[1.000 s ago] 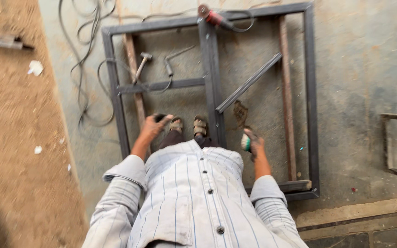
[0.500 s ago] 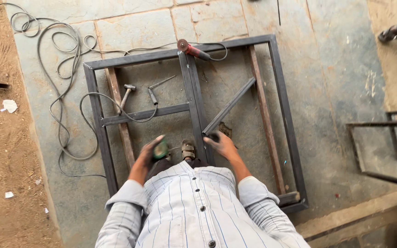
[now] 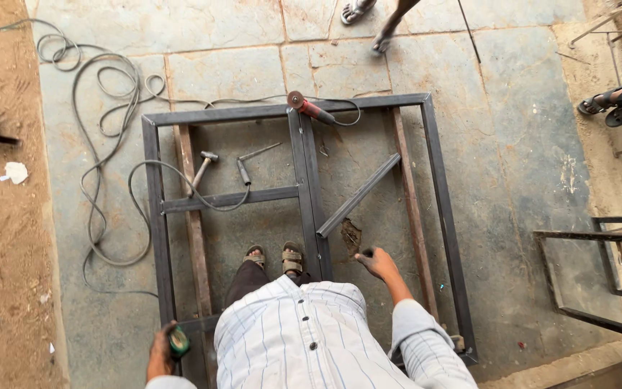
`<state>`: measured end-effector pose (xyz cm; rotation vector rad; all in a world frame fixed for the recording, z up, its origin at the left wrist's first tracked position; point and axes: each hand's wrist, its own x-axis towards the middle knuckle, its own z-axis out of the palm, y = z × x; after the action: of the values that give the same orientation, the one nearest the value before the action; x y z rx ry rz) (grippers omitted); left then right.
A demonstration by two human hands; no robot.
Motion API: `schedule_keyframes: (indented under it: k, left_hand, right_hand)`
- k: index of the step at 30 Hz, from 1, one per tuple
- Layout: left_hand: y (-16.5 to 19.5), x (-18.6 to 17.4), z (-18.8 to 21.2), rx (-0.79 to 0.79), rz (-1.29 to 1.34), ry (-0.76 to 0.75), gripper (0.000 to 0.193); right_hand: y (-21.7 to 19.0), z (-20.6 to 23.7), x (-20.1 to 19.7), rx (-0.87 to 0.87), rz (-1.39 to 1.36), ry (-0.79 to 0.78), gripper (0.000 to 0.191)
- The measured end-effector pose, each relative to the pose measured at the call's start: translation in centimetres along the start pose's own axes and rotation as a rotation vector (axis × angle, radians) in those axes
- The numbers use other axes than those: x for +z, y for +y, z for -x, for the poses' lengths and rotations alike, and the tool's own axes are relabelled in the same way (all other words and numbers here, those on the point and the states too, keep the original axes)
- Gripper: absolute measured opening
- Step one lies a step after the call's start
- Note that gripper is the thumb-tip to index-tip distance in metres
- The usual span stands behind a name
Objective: The person welds a metal frame using a welding torch, then uses a hammer to tap the joints. They switch to an angle grinder to smooth the welded areas, producing sparks. The person continues to weld and grind different sections of the frame.
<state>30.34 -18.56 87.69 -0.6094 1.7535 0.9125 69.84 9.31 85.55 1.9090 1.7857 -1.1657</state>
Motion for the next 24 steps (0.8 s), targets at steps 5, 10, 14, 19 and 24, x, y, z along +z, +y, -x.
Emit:
schedule_keyframes:
  k: [5, 10, 14, 19, 24]
  left_hand:
    - [-0.9, 0.5, -0.2, -0.051, -0.051, -0.033, 0.043]
    - [1.5, -0.3, -0.9, -0.035, -0.243, 0.034, 0.040]
    - [5.1, -3.0, -2.3, 0.094, -0.429, -0.059, 0.037]
    - [9.1, -6.5, -5.0, 0.169, -0.677, -0.045, 0.040]
    - [11.0, -8.3, -8.0, 0.270, -0.659, -0.027, 0.042]
  right_hand:
    - [-6.3, -2.2, -1.2, -0.137, 0.001, 0.070, 0.053]
    - [-12.8, -2.7, -2.0, -0.156, -0.042, 0.132, 0.051]
    - [-16.8, -3.5, -3.0, -0.215, -0.056, 0.149, 0.051]
    - [-20.0, -6.0, -6.3, -0.216, -0.151, 0.302, 0.053]
    - [-23.3, -8.9, -11.1, -0.154, -0.318, 0.427, 0.052]
